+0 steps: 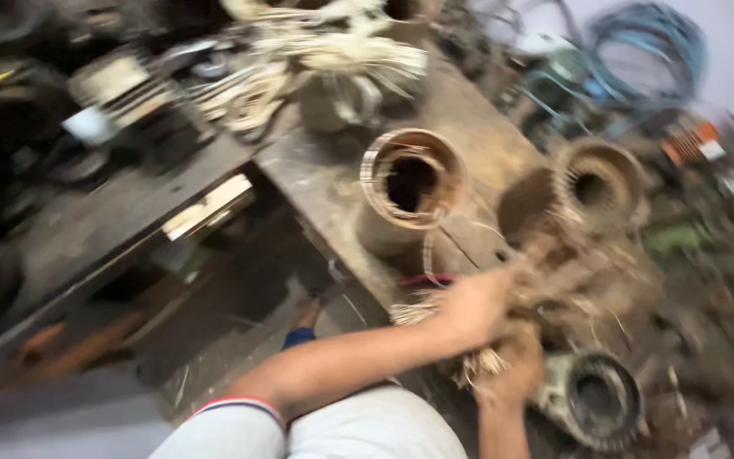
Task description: The person uses pliers to pull and cut copper wire from a cylindrical motor stator. They repeatedly extract wire bundles, cut them, and place the copper into a metal container while working at a cluttered workbench.
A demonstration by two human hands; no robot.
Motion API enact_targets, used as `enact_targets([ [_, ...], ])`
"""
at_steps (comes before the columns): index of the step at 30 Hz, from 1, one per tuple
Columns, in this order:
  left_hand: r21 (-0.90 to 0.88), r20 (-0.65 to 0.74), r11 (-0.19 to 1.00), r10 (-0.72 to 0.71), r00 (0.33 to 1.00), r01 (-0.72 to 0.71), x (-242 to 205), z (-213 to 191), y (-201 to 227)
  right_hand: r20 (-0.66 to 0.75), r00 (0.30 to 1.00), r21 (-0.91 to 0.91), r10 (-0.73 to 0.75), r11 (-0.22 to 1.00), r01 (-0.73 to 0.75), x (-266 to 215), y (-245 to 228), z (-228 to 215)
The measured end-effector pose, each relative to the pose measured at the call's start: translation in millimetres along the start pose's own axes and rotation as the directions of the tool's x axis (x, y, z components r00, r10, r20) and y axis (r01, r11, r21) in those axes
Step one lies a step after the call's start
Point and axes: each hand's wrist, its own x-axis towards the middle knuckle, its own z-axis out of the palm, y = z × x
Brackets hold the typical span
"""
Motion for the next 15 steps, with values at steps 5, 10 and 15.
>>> enact_targets([
  [5, 0.069, -0.321, 0.926, 0.374, 0.87, -0.372, -32, -76, 85, -0.133, 0.963, -0.318, 0.234, 0.91, -0.265, -13, -5, 8],
  [10, 0.113, -0.464, 0.919, 0.384, 0.798, -0.377, -90, -161, 91, -0.109, 0.95, -0.559, 0.293, 0.772, -0.303, -17, -9, 25],
  [15, 0.159, -0.612, 0.979, 0.197, 0.766, -0.125, -168, -250, 29, -0.125, 0.951, -0.7, 0.282, 0.654, -0.286, -31, -16, 40],
])
